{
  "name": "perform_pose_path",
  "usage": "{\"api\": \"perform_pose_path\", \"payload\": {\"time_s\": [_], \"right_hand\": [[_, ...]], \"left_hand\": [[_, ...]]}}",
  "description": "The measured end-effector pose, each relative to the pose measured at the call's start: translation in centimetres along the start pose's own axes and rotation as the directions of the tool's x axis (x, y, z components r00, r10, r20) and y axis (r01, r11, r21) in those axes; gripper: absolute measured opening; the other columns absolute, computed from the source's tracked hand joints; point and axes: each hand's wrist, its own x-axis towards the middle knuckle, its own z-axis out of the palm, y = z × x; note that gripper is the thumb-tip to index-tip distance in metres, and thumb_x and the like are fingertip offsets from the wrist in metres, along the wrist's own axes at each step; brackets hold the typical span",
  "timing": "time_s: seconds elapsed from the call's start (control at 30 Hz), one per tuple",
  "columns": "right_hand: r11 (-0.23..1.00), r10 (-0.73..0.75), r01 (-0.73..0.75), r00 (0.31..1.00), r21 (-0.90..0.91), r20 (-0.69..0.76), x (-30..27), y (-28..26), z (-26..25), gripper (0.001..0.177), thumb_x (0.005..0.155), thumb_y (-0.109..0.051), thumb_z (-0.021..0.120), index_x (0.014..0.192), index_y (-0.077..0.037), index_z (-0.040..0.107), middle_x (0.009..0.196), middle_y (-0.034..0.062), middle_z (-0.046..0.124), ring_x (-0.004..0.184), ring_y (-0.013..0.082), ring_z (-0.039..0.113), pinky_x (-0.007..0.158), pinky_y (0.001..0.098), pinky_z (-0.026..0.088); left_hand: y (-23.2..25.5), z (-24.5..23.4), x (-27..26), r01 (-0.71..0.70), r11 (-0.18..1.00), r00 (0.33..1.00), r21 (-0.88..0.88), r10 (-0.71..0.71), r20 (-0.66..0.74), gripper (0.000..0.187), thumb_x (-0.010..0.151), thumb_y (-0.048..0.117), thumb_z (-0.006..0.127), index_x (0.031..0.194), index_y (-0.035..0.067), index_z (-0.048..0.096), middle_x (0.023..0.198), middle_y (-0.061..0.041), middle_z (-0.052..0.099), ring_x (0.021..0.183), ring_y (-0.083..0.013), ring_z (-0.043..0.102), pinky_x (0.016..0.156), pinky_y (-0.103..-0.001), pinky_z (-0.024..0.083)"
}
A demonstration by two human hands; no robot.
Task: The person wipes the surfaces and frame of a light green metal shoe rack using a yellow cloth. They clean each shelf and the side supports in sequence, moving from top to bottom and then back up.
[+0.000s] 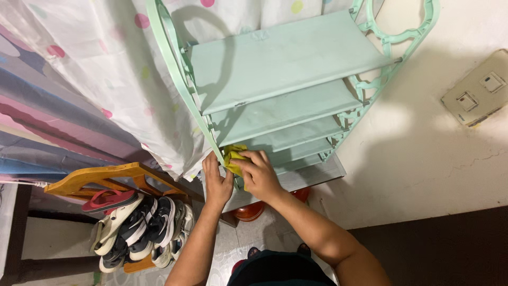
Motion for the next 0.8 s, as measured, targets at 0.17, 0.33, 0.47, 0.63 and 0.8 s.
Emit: {"api": "perform_pose_path", "payload": {"time_s": [0.17,0.33,0.47,0.63,0.8], "right_hand": [[0.979,0.148,-0.12,0.974,-0.162,0.173,3.1,2.6,-0.6,0.034,0.086,-0.008,0.069,0.118,-0.017,0.075,0.126,0.0077,0.066,0.119,0.0312,0.058,0.103,0.0483,0.043],[0.899,0.263,-0.217,0.962,-0.38,0.071,4.8,4.9,-3.7,0.037,0.085,-0.013,0.069,0.122,-0.015,0.074,0.13,0.0092,0.067,0.125,0.0347,0.056,0.108,0.0458,0.043],[0.931,0.339,-0.276,0.896,-0.237,0.287,4.4,3.2,-0.8,0.035,0.081,-0.017,0.07,0.115,-0.016,0.075,0.128,0.0121,0.065,0.118,0.0335,0.06,0.102,0.0442,0.048],[0.918,0.379,-0.304,0.861,-0.254,0.339,7.0,5.5,3.6,0.04,0.081,-0.015,0.07,0.121,-0.008,0.071,0.124,0.0186,0.067,0.115,0.0383,0.063,0.1,0.0472,0.051],[0.811,0.063,0.011,0.993,-0.585,0.105,9.1,9.3,1.5,0.04,0.074,-0.016,0.072,0.114,-0.012,0.072,0.122,0.0138,0.07,0.121,0.0371,0.063,0.103,0.0479,0.049]], "left_hand": [[0.5,-0.5,0.3,-0.007,1.0,1.0,-0.01,0.007,0.016,0.061,0.092,0.01,0.071,0.147,0.002,0.046,0.139,-0.021,0.054,0.127,-0.0389,0.048,0.109,-0.046,0.041],[0.9,-0.9,0.1,0.045,0.997,0.999,-0.061,-0.043,0.031,0.058,0.094,0.012,0.071,0.147,0.004,0.047,0.138,-0.018,0.056,0.125,-0.0348,0.051,0.103,-0.042,0.049],[0.6,-0.5,0.3,0.024,0.998,1.0,-0.058,-0.023,0.014,0.061,0.092,0.01,0.071,0.147,0.003,0.046,0.139,-0.019,0.054,0.126,-0.0354,0.05,0.101,-0.041,0.05],[0.5,-0.4,0.2,0.037,0.997,0.999,-0.068,-0.037,0.002,0.061,0.092,0.01,0.072,0.147,0.003,0.046,0.14,-0.018,0.054,0.126,-0.0348,0.05,0.1,-0.041,0.051],[0.6,-0.5,0.3,0.035,0.995,0.999,-0.093,-0.033,0.019,0.059,0.094,0.01,0.072,0.147,0.005,0.048,0.142,-0.017,0.055,0.127,-0.034,0.049,0.104,-0.042,0.049]]}}
